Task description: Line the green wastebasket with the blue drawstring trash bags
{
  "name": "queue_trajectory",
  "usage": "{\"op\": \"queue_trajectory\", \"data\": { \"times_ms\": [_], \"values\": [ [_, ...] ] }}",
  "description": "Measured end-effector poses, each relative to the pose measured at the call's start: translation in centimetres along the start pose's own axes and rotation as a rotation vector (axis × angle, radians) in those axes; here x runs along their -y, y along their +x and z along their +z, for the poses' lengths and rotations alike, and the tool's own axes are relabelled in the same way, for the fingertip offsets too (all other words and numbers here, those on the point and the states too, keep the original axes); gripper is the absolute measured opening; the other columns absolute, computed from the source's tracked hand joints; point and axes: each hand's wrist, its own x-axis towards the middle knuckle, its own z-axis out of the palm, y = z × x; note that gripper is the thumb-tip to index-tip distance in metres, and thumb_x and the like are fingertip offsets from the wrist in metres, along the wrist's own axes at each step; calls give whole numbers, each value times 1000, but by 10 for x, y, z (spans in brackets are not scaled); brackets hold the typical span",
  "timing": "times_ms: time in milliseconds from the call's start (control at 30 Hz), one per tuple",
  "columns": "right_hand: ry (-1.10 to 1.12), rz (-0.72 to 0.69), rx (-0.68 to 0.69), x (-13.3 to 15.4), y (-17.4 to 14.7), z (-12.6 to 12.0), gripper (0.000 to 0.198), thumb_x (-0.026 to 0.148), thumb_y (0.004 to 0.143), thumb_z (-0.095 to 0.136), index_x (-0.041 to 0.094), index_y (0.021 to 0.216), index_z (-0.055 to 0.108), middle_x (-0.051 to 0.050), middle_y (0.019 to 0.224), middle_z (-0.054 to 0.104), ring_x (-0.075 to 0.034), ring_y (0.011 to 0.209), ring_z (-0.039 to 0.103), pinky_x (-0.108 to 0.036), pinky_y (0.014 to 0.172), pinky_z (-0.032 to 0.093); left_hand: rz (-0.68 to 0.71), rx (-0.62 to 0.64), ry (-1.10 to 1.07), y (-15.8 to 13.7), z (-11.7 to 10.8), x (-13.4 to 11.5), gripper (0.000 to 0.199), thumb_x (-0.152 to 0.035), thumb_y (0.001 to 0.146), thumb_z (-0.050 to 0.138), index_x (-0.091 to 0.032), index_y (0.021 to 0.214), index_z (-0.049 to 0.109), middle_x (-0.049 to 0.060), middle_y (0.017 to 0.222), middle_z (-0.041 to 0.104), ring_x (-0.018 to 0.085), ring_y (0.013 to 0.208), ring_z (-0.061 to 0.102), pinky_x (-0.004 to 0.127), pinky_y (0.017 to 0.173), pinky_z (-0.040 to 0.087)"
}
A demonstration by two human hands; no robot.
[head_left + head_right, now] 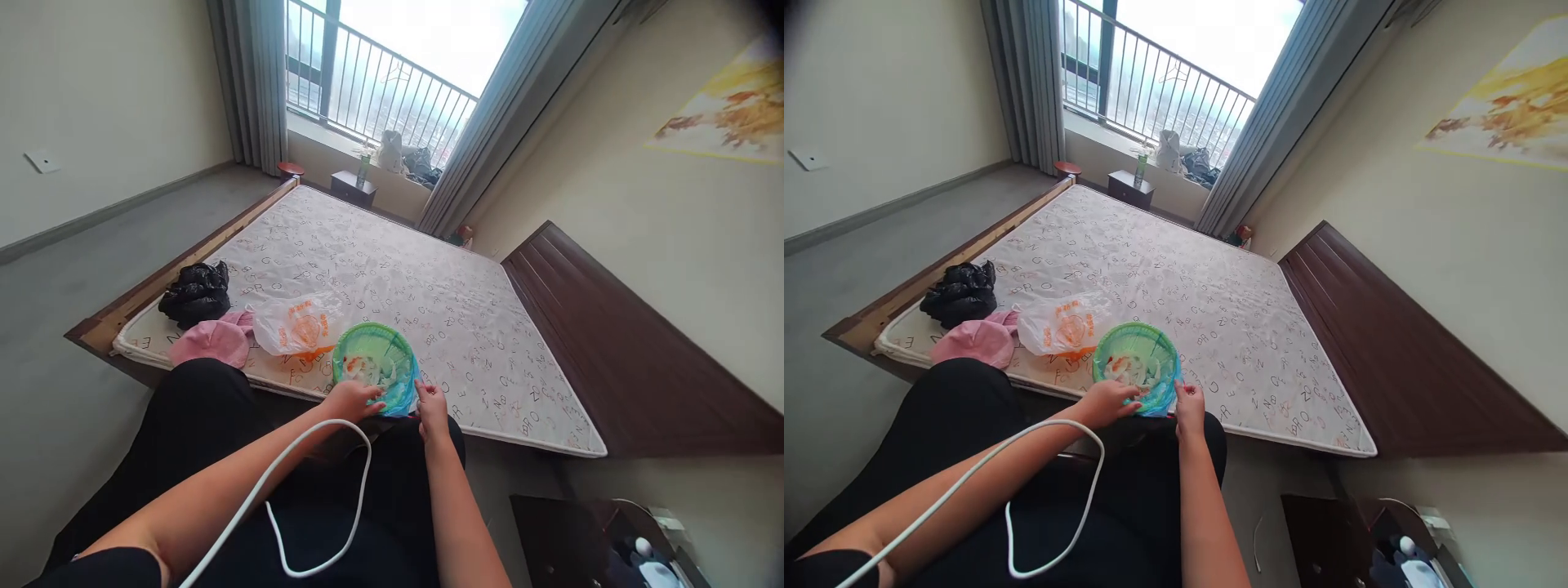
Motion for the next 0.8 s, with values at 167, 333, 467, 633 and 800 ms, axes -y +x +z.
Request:
{"op": "queue_trajectory", "data": {
  "times_ms": [167, 333, 467, 633, 800],
  "values": [
    [-448, -81, 80, -42, 14, -29, 51, 55, 62, 87, 23, 91, 60, 2, 64, 64, -22, 65, 65, -30, 55, 49, -418, -457, -294, -5, -51, 77, 33, -38, 100, 48, -21, 112, 73, 11, 104, 77, 27, 101, 72, 35, 90, 51],
    [-704, -177, 75, -59, 25, -25, 41, 54, 77, 69, 22, 104, 69, -8, 83, 77, -31, 87, 74, -38, 73, 56, -668, -279, -651, -6, -39, 130, 26, -36, 87, 63, -15, 100, 69, 11, 97, 75, 22, 81, 70, 30, 75, 53],
    [-821, -165, -3, -65, 36, -15, 38, 48, 83, 60, 22, 108, 72, -13, 86, 78, -34, 91, 74, -41, 80, 55, -625, -142, -822, -6, -11, 124, 37, -44, 85, 65, -14, 107, 68, 10, 97, 75, 18, 76, 71, 25, 63, 51],
    [-860, -144, -29, -72, 40, -15, 45, 45, 83, 55, 19, 117, 70, -17, 103, 79, -37, 98, 75, -42, 79, 55, -592, -138, -898, -2, 7, 117, 39, -46, 84, 67, -14, 107, 68, 9, 97, 74, 18, 79, 70, 26, 65, 52],
    [-849, -164, 19, -76, 41, -18, 53, 47, 84, 53, 17, 125, 68, -17, 115, 78, -37, 108, 74, -42, 86, 56, -603, -225, -901, 2, 9, 118, 37, -42, 84, 67, -13, 108, 67, 12, 105, 73, 20, 89, 69, 30, 77, 54]
  ]
}}
